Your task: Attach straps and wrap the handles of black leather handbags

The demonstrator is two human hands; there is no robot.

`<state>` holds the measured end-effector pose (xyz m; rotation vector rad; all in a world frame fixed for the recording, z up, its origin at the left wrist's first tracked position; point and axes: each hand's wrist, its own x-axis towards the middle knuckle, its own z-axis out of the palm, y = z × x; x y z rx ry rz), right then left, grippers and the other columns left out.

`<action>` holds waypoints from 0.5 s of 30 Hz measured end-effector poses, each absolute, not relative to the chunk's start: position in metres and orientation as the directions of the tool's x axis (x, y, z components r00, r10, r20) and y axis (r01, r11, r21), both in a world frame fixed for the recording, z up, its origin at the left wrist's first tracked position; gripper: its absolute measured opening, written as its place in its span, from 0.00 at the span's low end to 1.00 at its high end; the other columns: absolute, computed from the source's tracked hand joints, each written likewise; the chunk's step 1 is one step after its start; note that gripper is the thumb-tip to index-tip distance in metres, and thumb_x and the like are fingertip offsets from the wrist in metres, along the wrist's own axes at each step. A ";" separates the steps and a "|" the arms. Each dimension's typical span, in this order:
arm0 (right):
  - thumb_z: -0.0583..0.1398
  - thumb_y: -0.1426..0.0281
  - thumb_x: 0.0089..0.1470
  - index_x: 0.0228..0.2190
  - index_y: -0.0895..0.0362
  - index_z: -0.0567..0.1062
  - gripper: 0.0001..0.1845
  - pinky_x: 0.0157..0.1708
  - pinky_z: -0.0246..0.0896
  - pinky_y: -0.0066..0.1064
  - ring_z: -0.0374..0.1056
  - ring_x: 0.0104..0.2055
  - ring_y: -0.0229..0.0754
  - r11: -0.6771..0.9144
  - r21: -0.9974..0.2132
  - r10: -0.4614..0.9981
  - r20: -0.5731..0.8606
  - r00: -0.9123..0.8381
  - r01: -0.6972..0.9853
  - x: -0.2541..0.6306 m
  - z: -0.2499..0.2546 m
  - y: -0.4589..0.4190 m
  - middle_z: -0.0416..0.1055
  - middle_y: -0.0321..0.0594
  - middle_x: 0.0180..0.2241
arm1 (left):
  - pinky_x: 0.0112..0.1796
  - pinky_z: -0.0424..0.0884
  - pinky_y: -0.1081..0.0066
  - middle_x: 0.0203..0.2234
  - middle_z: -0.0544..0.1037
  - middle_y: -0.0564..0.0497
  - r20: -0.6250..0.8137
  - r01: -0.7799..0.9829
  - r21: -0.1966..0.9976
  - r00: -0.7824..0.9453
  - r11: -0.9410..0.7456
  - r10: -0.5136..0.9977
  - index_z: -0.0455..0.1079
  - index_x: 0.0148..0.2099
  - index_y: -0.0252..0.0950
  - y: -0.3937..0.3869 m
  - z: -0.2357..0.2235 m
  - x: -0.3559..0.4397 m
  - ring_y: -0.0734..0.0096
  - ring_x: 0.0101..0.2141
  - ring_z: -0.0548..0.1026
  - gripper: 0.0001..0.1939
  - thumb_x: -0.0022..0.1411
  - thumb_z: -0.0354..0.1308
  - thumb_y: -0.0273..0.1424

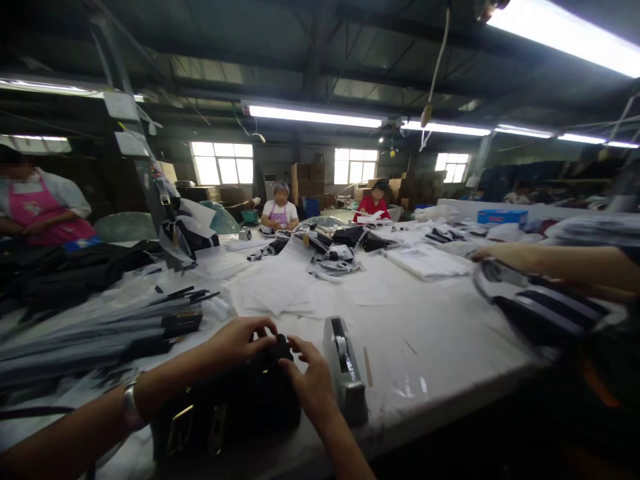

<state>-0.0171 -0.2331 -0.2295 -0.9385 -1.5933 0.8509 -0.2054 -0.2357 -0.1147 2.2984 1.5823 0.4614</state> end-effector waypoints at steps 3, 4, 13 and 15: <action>0.63 0.71 0.53 0.44 0.50 0.78 0.15 0.44 0.69 0.38 0.72 0.45 0.47 0.462 -0.875 0.887 0.452 -0.097 0.146 -0.027 -0.232 -0.236 0.77 0.40 0.42 | 0.36 0.68 0.73 0.37 0.84 0.51 0.050 0.835 0.440 0.344 -0.330 0.938 0.78 0.44 0.42 -0.235 -0.113 -0.201 0.64 0.37 0.79 0.15 0.59 0.57 0.40; 0.62 0.71 0.54 0.42 0.51 0.79 0.13 0.44 0.68 0.37 0.72 0.44 0.47 0.467 -0.873 0.884 0.460 -0.078 0.141 -0.029 -0.231 -0.236 0.77 0.40 0.41 | 0.36 0.68 0.73 0.37 0.84 0.51 0.039 0.839 0.439 0.340 -0.322 0.940 0.79 0.43 0.43 -0.235 -0.112 -0.200 0.64 0.37 0.79 0.14 0.59 0.57 0.41; 0.65 0.74 0.52 0.39 0.51 0.77 0.11 0.47 0.62 0.37 0.68 0.44 0.47 0.508 -0.826 0.855 0.519 -0.025 0.244 -0.037 -0.228 -0.240 0.74 0.38 0.39 | 0.31 0.64 0.73 0.33 0.84 0.54 0.039 0.943 0.233 0.236 -0.238 0.971 0.80 0.39 0.47 -0.235 -0.090 -0.192 0.63 0.35 0.79 0.12 0.55 0.59 0.39; 0.65 0.73 0.52 0.39 0.52 0.76 0.11 0.46 0.63 0.37 0.68 0.44 0.47 0.509 -0.823 0.854 0.519 -0.030 0.253 -0.037 -0.229 -0.240 0.73 0.38 0.39 | 0.31 0.64 0.73 0.33 0.84 0.53 0.014 0.955 0.176 0.241 -0.240 0.970 0.80 0.39 0.46 -0.234 -0.087 -0.191 0.63 0.35 0.79 0.12 0.56 0.58 0.40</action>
